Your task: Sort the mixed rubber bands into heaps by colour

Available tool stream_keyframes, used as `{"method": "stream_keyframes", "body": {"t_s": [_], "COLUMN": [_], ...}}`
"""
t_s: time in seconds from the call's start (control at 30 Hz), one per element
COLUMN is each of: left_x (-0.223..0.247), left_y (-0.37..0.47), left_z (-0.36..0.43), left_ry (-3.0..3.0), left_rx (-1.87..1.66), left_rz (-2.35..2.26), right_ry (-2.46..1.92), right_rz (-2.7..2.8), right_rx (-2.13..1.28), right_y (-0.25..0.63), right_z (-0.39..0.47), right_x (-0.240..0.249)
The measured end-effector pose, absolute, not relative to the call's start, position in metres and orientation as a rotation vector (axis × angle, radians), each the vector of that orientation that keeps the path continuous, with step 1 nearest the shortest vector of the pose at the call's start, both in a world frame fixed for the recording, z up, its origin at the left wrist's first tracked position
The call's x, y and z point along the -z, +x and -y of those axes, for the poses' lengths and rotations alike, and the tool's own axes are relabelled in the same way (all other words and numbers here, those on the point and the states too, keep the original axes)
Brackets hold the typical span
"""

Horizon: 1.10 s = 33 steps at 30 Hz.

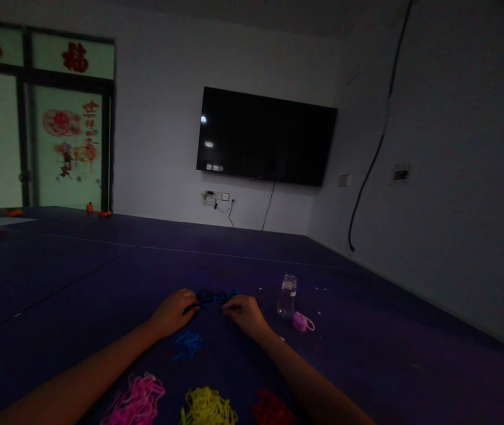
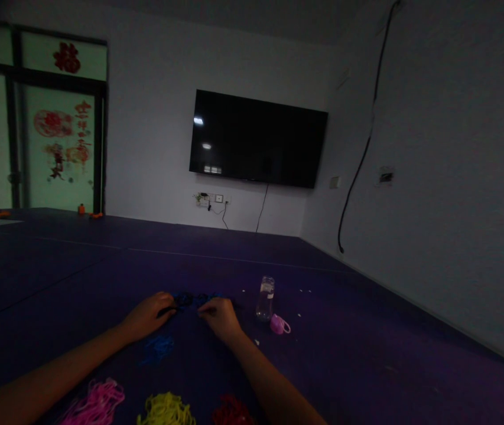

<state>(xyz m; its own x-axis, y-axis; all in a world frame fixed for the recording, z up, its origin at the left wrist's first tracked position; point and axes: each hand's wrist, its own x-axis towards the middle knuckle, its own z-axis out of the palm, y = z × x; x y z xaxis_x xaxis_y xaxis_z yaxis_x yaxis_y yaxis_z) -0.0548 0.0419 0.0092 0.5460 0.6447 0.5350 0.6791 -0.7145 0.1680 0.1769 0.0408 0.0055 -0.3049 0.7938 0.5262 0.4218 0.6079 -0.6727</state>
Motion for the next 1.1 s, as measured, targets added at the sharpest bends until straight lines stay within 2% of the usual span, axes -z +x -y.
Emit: {"method": "stream_keyframes", "body": {"t_s": [0.13, 0.23, 0.47, 0.77, 1.1], "left_x": [-0.008, -0.009, -0.009, -0.009, -0.009], "left_y": [-0.057, -0.057, -0.057, -0.056, -0.058], "left_z": [-0.043, -0.043, -0.043, -0.044, -0.046], "left_ry": [-2.745, -2.757, -2.746, -2.715, -2.705], "left_rx": [0.934, 0.952, 0.944, 0.926, 1.061], "left_rz": [1.097, 1.059, 1.075, 1.121, 0.968], "right_ry": [-0.879, -0.849, -0.762, -0.654, -0.797], "right_rz": [2.037, 2.048, 2.132, 2.266, 2.165], "right_rx": [-0.901, -1.03, -0.75, -0.836, -0.432], "right_y": [0.147, 0.136, 0.14, 0.13, 0.154], "right_z": [-0.024, -0.016, -0.012, -0.004, -0.022], "right_x": [-0.004, -0.004, -0.012, -0.007, -0.009]}}
